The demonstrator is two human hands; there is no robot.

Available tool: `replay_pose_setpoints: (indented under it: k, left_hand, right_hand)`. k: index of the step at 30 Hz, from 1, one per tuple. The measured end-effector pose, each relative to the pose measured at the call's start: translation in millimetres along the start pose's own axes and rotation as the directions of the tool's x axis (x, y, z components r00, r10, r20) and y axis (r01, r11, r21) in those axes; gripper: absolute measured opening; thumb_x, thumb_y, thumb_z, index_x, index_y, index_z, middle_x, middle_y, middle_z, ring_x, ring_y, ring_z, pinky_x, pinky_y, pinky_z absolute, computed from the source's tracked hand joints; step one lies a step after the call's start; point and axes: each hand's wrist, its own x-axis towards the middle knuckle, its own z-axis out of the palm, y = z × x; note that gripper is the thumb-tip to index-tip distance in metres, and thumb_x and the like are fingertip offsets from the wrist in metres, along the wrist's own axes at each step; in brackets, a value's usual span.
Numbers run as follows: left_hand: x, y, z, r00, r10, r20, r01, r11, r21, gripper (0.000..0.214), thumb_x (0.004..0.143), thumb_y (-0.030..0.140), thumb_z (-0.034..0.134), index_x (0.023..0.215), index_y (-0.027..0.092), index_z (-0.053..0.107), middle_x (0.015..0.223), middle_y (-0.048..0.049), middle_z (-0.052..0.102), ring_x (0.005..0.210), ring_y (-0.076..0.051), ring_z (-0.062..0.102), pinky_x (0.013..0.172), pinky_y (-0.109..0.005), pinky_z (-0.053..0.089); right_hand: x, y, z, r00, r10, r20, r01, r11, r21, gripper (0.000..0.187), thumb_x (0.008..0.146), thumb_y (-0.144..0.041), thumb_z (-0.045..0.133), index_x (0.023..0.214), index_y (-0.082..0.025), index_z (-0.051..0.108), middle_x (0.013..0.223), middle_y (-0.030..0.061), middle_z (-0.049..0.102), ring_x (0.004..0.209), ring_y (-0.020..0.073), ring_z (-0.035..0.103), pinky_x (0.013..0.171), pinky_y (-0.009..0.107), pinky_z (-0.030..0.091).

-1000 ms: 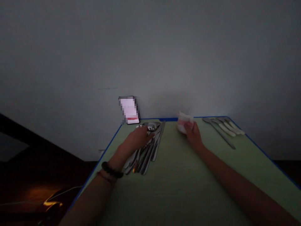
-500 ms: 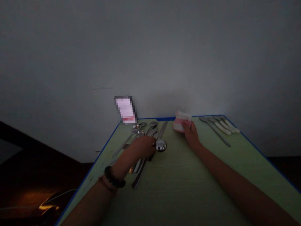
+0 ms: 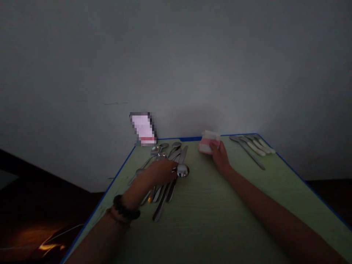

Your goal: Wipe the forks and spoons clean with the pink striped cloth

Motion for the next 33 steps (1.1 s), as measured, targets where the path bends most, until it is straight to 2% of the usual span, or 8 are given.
replay_pose_setpoints:
  k: [4, 9, 15, 19, 23, 28, 30, 33]
  left_hand:
    - [-1, 2, 5.2, 0.999, 0.001, -0.042, -0.002, 1.000, -0.011, 0.054, 0.076, 0.028, 0.048, 0.129, 0.027, 0.043, 0.101, -0.0126, 0.065, 0.088, -0.031, 0.060, 0.073, -0.041, 0.043]
    - [5, 3, 7.1, 0.997, 0.050, -0.056, -0.055, 0.994, -0.091, 0.033, 0.079, 0.028, 0.044, 0.107, 0.019, 0.059, 0.093, -0.0126, 0.065, 0.083, -0.028, 0.060, 0.072, -0.038, 0.044]
    - [7, 16, -5.8, 0.953, 0.220, -0.209, -0.276, 0.913, -0.300, 0.029, 0.085, 0.024, 0.036, 0.106, 0.017, 0.055, 0.097, -0.0087, 0.062, 0.087, -0.020, 0.057, 0.078, -0.031, 0.042]
    - [5, 26, -11.1, 0.975, 0.120, -0.186, -0.204, 0.812, -0.546, 0.026, 0.088, 0.033, 0.035, 0.093, 0.019, 0.056, 0.070, -0.0009, 0.062, 0.051, -0.012, 0.055, 0.054, -0.024, 0.042]
    - [12, 34, -3.5, 0.985, -0.041, -0.167, -0.110, 0.598, -0.794, 0.028, 0.086, 0.041, 0.039, 0.087, 0.018, 0.057, 0.051, 0.0050, 0.045, 0.036, -0.006, 0.036, 0.037, -0.019, 0.026]
    - [26, 47, 21.8, 0.999, 0.022, -0.031, -0.030, -0.022, -0.999, 0.028, 0.081, 0.032, 0.048, 0.101, 0.013, 0.054, 0.069, -0.0001, 0.049, 0.051, -0.007, 0.044, 0.042, -0.018, 0.032]
    - [28, 51, 30.5, 0.997, -0.007, -0.074, -0.074, -0.070, -0.995, 0.033, 0.081, 0.034, 0.050, 0.108, 0.016, 0.050, 0.071, 0.0012, 0.048, 0.052, -0.008, 0.048, 0.042, -0.018, 0.034]
    - [28, 54, 38.8, 0.989, -0.083, -0.121, -0.119, 0.022, -0.993, 0.038, 0.084, 0.044, 0.045, 0.116, 0.024, 0.045, 0.065, 0.0054, 0.044, 0.041, -0.006, 0.042, 0.034, -0.016, 0.025]
  right_hand:
    - [-2, -2, 0, 1.000, -0.020, -0.001, 0.020, 1.000, -0.007, 0.033, 0.077, -0.044, 0.045, 0.099, -0.020, 0.049, 0.097, 0.0068, 0.059, 0.088, 0.0201, 0.055, 0.077, 0.034, 0.042]
    - [1, 2, 1, 1.000, 0.001, -0.010, 0.000, 0.997, 0.075, 0.031, 0.076, -0.042, 0.046, 0.099, -0.021, 0.048, 0.098, 0.0055, 0.058, 0.088, 0.0191, 0.054, 0.080, 0.036, 0.043]
    - [11, 2, -7, 0.971, 0.121, 0.207, -0.210, 0.845, 0.493, 0.030, 0.067, -0.023, 0.054, 0.097, -0.022, 0.049, 0.099, 0.0034, 0.060, 0.090, 0.0187, 0.058, 0.081, 0.037, 0.047]
    - [11, -2, -9, 0.924, 0.145, 0.355, -0.341, 0.734, 0.588, 0.026, 0.063, -0.016, 0.057, 0.089, -0.019, 0.053, 0.091, 0.0040, 0.064, 0.088, 0.0199, 0.060, 0.084, 0.037, 0.048]
    - [10, -3, -9, 0.898, 0.146, 0.415, -0.388, 0.708, 0.590, 0.025, 0.064, -0.014, 0.055, 0.089, -0.018, 0.055, 0.089, 0.0036, 0.065, 0.086, 0.0189, 0.061, 0.086, 0.037, 0.048]
    - [10, -9, -12, 0.887, 0.198, 0.416, -0.436, 0.653, 0.620, 0.024, 0.066, -0.014, 0.053, 0.089, -0.018, 0.056, 0.091, 0.0046, 0.066, 0.088, 0.0191, 0.062, 0.090, 0.037, 0.046]
    - [10, -13, -12, 0.890, 0.198, 0.410, -0.430, 0.661, 0.615, 0.023, 0.067, -0.015, 0.052, 0.089, -0.018, 0.056, 0.092, 0.0053, 0.066, 0.091, 0.0203, 0.061, 0.091, 0.038, 0.046]
    - [10, -18, -11, 0.895, 0.215, 0.390, -0.426, 0.667, 0.611, 0.023, 0.066, -0.016, 0.053, 0.089, -0.018, 0.057, 0.092, 0.0052, 0.066, 0.093, 0.0209, 0.061, 0.090, 0.038, 0.047]
